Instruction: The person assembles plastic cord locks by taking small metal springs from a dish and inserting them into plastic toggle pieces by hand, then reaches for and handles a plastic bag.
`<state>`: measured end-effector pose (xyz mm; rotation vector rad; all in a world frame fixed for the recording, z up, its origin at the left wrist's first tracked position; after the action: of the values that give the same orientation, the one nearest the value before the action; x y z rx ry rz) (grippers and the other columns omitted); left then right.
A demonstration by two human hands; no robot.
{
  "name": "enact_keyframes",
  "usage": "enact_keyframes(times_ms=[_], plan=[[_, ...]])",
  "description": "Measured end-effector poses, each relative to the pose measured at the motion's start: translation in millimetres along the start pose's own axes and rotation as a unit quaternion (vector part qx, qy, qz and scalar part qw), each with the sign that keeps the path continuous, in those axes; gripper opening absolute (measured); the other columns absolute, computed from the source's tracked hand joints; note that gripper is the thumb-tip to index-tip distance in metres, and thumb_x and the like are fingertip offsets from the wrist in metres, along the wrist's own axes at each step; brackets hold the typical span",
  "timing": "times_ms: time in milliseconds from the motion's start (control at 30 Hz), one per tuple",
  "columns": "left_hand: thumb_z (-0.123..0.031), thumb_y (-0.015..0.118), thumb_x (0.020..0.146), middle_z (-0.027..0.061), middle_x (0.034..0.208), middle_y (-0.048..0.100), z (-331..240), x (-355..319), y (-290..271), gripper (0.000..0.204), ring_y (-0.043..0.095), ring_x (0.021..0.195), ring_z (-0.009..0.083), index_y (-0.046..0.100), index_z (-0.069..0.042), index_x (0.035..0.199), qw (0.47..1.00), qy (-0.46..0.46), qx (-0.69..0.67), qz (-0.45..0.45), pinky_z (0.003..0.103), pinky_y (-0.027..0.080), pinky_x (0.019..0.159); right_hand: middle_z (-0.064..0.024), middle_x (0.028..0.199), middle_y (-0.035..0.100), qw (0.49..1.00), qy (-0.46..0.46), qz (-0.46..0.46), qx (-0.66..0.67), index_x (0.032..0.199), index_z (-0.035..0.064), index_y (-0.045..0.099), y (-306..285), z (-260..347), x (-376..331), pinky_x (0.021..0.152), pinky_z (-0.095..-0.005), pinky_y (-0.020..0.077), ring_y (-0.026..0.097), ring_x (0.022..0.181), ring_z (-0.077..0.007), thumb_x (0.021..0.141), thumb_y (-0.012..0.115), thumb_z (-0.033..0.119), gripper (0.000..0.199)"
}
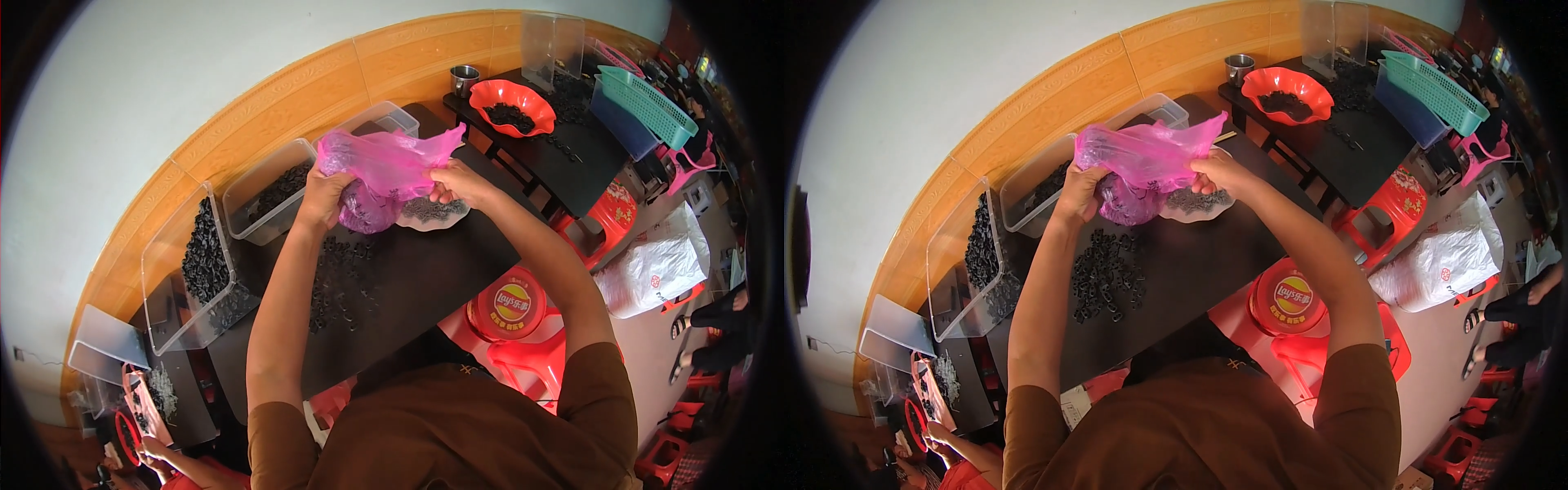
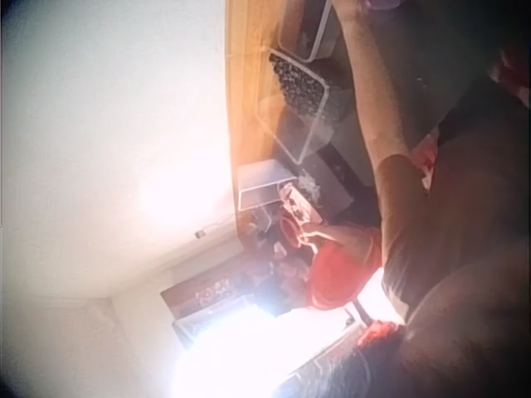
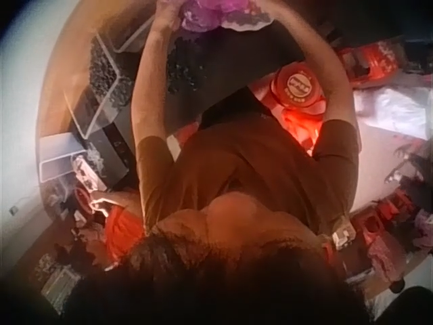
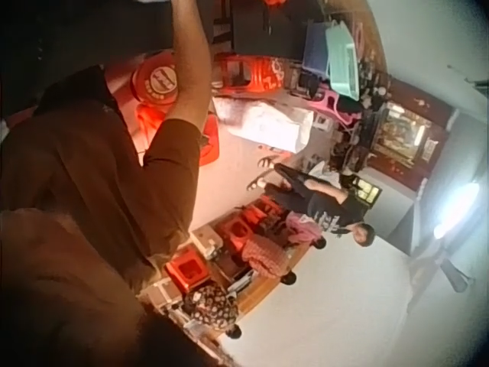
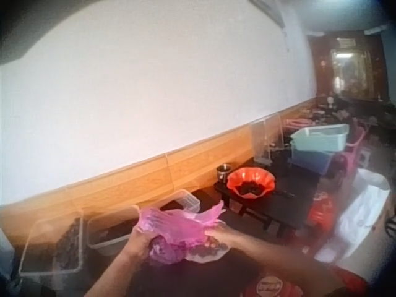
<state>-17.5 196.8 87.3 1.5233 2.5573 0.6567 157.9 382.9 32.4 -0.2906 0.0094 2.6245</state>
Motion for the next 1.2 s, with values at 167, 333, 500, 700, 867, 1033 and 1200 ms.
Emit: enact_keyframes(times_ms=[167, 333, 500, 700, 867, 1033, 1200], plan=[[0.005, 0.063, 0.083, 0.0071, 0.104, 0.067, -6.4, 3.0, 8.2, 0.030, 0.065, 0.094, 0.0193, 0.060, -0.003, 0.112, 1.000, -0.026, -0.008, 0.003, 0.035, 0.054, 0.085, -0.0051, 0.086, 0.064, 0.980, 0.049, 0.029, -0.190, 0.105, 0.0033, 0.062, -17.1, 17.7, -8.6, 0.054, -0.0234, 0.0500, 0.064, 0.067, -0.0105, 0.084, 0.065, 0.045, 0.047], [0.004, 0.064, 0.081, 0.0103, 0.102, 0.066, -15.7, 10.4, 19.0, 0.030, 0.066, 0.091, 0.0212, 0.058, 0.000, 0.111, 0.999, -0.042, -0.016, 0.005, 0.037, 0.056, 0.081, -0.0115, 0.084, 0.066, 0.920, -0.009, 0.005, -0.392, 0.108, 0.0060, 0.065, -51.6, 28.3, -16.8, 0.061, -0.0355, 0.0521, 0.067, 0.069, -0.0228, 0.069, 0.073, 0.058, 0.065], [0.004, 0.063, 0.082, 0.0110, 0.103, 0.066, -25.8, 13.5, 17.2, 0.029, 0.066, 0.092, 0.0213, 0.058, 0.002, 0.110, 0.998, -0.065, 0.005, 0.008, 0.036, 0.055, 0.082, -0.0095, 0.105, 0.064, 0.767, -0.183, -0.241, -0.565, 0.107, 0.0088, 0.062, -23.4, 94.3, -67.0, 0.077, -0.0389, 0.0500, 0.064, 0.094, -0.0292, 0.069, 0.075, 0.030, 0.044], [0.003, 0.061, 0.082, 0.0094, 0.104, 0.066, -26.1, 5.6, 10.7, 0.029, 0.065, 0.093, 0.0205, 0.058, -0.001, 0.111, 0.998, -0.051, 0.019, 0.008, 0.036, 0.054, 0.084, -0.0127, 0.129, 0.052, 0.867, -0.376, -0.120, -0.305, 0.131, 0.0102, 0.048, 19.5, 141.6, -47.3, 0.095, -0.0367, 0.0437, 0.052, 0.119, -0.0287, 0.069, 0.079, 0.018, 0.070], [0.001, 0.060, 0.083, 0.0072, 0.101, 0.065, -25.8, 6.5, 11.1, 0.027, 0.064, 0.093, 0.0205, 0.059, -0.004, 0.110, 0.997, -0.056, -0.044, 0.000, 0.036, 0.053, 0.085, -0.0135, 0.149, 0.030, 0.937, -0.288, 0.118, -0.157, 0.150, 0.0129, 0.017, 51.9, 79.6, -6.6, 0.112, -0.0360, 0.0263, 0.030, 0.138, -0.0230, 0.071, 0.082, 0.024, 0.103], [-0.002, 0.062, 0.083, 0.0082, 0.099, 0.064, -29.3, 4.7, 14.0, 0.026, 0.064, 0.090, 0.0210, 0.058, -0.003, 0.108, 0.996, -0.073, -0.049, -0.005, 0.037, 0.054, 0.083, -0.0146, 0.153, 0.024, 0.948, -0.233, 0.198, -0.092, 0.151, 0.0124, 0.012, 65.7, 72.6, -11.2, 0.114, -0.0369, 0.0238, 0.024, 0.141, -0.0241, 0.066, 0.086, 0.031, 0.114], [-0.001, 0.062, 0.081, 0.0086, 0.099, 0.063, -33.6, 10.8, 18.0, 0.028, 0.064, 0.088, 0.0205, 0.057, -0.002, 0.108, 0.997, -0.075, -0.016, 0.020, 0.035, 0.055, 0.079, -0.0214, 0.146, 0.033, 0.918, -0.314, 0.058, -0.236, 0.151, 0.0109, 0.006, 87.4, 99.3, -4.7, 0.110, -0.0390, 0.0311, 0.035, 0.135, -0.0317, 0.054, 0.090, 0.035, 0.130]])
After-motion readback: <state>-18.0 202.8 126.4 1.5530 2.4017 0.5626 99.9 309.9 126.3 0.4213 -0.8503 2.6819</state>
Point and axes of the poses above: each hand's wrist, its own x-axis towards the middle knuckle, its own y-axis out of the palm, z = x × y, the point moved 2 cm from there along x, towards the middle knuckle
